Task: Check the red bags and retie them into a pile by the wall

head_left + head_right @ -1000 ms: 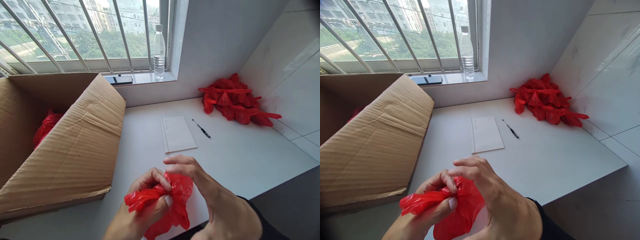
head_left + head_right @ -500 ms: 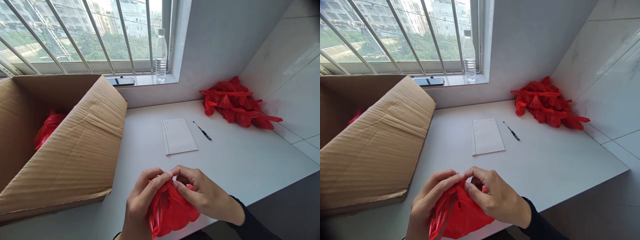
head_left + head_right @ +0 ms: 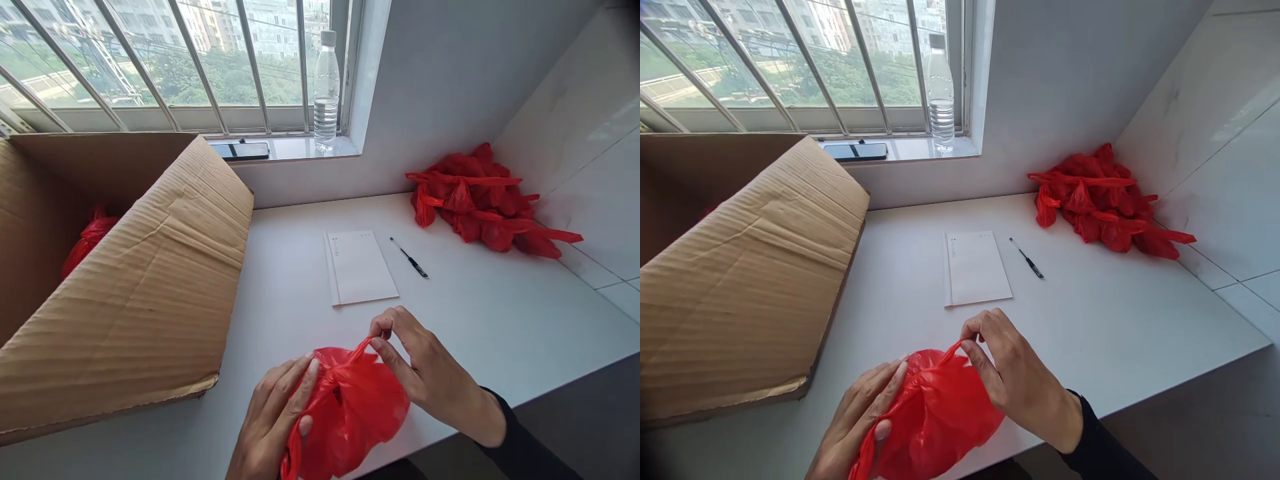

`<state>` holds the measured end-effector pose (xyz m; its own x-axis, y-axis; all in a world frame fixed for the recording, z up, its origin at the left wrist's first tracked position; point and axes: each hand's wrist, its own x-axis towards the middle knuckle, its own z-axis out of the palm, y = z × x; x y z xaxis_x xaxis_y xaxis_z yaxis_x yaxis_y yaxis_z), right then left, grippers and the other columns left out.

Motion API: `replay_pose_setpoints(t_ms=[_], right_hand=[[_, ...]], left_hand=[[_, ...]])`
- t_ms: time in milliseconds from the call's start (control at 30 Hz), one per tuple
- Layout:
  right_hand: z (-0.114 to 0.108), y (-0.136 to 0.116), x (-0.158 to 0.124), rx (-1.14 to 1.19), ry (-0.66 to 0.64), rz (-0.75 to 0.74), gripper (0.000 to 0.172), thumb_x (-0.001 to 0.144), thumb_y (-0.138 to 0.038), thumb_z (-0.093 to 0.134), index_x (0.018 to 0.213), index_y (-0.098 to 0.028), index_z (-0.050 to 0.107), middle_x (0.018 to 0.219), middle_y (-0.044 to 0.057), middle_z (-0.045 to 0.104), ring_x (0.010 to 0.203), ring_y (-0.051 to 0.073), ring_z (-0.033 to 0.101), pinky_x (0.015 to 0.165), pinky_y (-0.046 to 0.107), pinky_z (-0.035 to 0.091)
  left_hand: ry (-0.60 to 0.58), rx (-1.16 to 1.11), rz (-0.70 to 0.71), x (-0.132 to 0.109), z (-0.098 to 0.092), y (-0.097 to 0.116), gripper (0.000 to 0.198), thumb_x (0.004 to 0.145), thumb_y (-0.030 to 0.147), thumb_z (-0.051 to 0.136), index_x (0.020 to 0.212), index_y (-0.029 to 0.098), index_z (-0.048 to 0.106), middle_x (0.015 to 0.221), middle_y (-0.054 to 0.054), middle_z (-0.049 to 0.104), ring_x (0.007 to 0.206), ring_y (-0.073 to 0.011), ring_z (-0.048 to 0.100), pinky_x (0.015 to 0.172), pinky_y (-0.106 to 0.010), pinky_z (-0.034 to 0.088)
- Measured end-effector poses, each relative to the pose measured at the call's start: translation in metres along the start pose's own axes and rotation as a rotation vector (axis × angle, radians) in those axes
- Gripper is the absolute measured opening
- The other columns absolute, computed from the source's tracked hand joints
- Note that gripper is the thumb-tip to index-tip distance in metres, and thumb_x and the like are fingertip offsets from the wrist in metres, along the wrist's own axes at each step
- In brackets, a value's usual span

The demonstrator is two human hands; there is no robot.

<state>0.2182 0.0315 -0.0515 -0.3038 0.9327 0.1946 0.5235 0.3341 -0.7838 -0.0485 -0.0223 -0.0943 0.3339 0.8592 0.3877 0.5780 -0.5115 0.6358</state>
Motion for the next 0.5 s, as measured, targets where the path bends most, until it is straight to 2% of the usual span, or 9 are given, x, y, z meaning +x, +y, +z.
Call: replay_pose_setpoints(t_ms=[100,167,233,333,400,500], right_hand=[[-0.004,0.01,-0.003,0.031,-0.001,0.201,0.019,0.108,-0.038,0.041,0.1,-0.025,0.052,0.092,0.002,0.057,0.077,0.017,0.055,0.056,0.029,0.041],[-0.004,0.012,-0.004,0.089,0.001,0.284,0.021,0.108,-0.042,0.041,0.1,-0.026,0.051,0.087,-0.001,0.057,0.066,0.015,0.05,0.05,0.028,0.035],[-0.002,0.013,-0.005,0.135,0.037,0.287,0.02,0.108,-0.043,0.042,0.102,-0.027,0.051,0.083,-0.003,0.057,0.065,0.014,0.05,0.053,0.028,0.038],[0.0,0.02,-0.006,0.133,0.09,0.241,0.02,0.107,-0.041,0.044,0.114,-0.03,0.059,0.097,-0.001,0.062,0.082,0.015,0.059,0.072,0.028,0.049],[-0.001,0.031,-0.01,0.076,0.113,0.226,0.023,0.107,-0.041,0.045,0.118,-0.032,0.064,0.102,0.0,0.064,0.089,0.016,0.061,0.081,0.03,0.05],[-0.005,0.047,-0.017,0.036,0.106,0.301,0.025,0.105,-0.045,0.048,0.11,-0.031,0.067,0.098,0.001,0.066,0.086,0.017,0.062,0.077,0.03,0.05]], left_hand=[[0.141,0.02,-0.071,-0.013,0.002,-0.006,0.048,0.107,0.025,0.038,0.153,0.033,0.047,0.146,-0.008,0.058,0.134,-0.0281,0.052,0.108,-0.04,0.045],[0.161,0.013,-0.079,-0.014,0.003,-0.004,0.045,0.107,0.029,0.038,0.151,0.031,0.051,0.144,-0.008,0.059,0.131,-0.0287,0.055,0.104,-0.04,0.049],[0.149,0.013,-0.059,-0.01,0.001,-0.001,0.045,0.108,0.03,0.037,0.15,0.03,0.051,0.143,-0.008,0.059,0.13,-0.0282,0.056,0.102,-0.039,0.052],[0.104,0.059,-0.015,-0.006,-0.003,-0.002,0.046,0.107,0.025,0.037,0.152,0.027,0.048,0.144,-0.009,0.058,0.132,-0.0277,0.055,0.103,-0.039,0.052],[0.043,0.127,0.017,-0.009,-0.008,-0.01,0.05,0.105,0.019,0.04,0.155,0.026,0.044,0.145,-0.009,0.059,0.134,-0.0275,0.053,0.106,-0.041,0.051],[-0.042,0.23,-0.004,-0.015,-0.013,-0.022,0.054,0.103,0.015,0.043,0.157,0.026,0.04,0.143,-0.007,0.062,0.134,-0.0231,0.052,0.106,-0.037,0.051]])
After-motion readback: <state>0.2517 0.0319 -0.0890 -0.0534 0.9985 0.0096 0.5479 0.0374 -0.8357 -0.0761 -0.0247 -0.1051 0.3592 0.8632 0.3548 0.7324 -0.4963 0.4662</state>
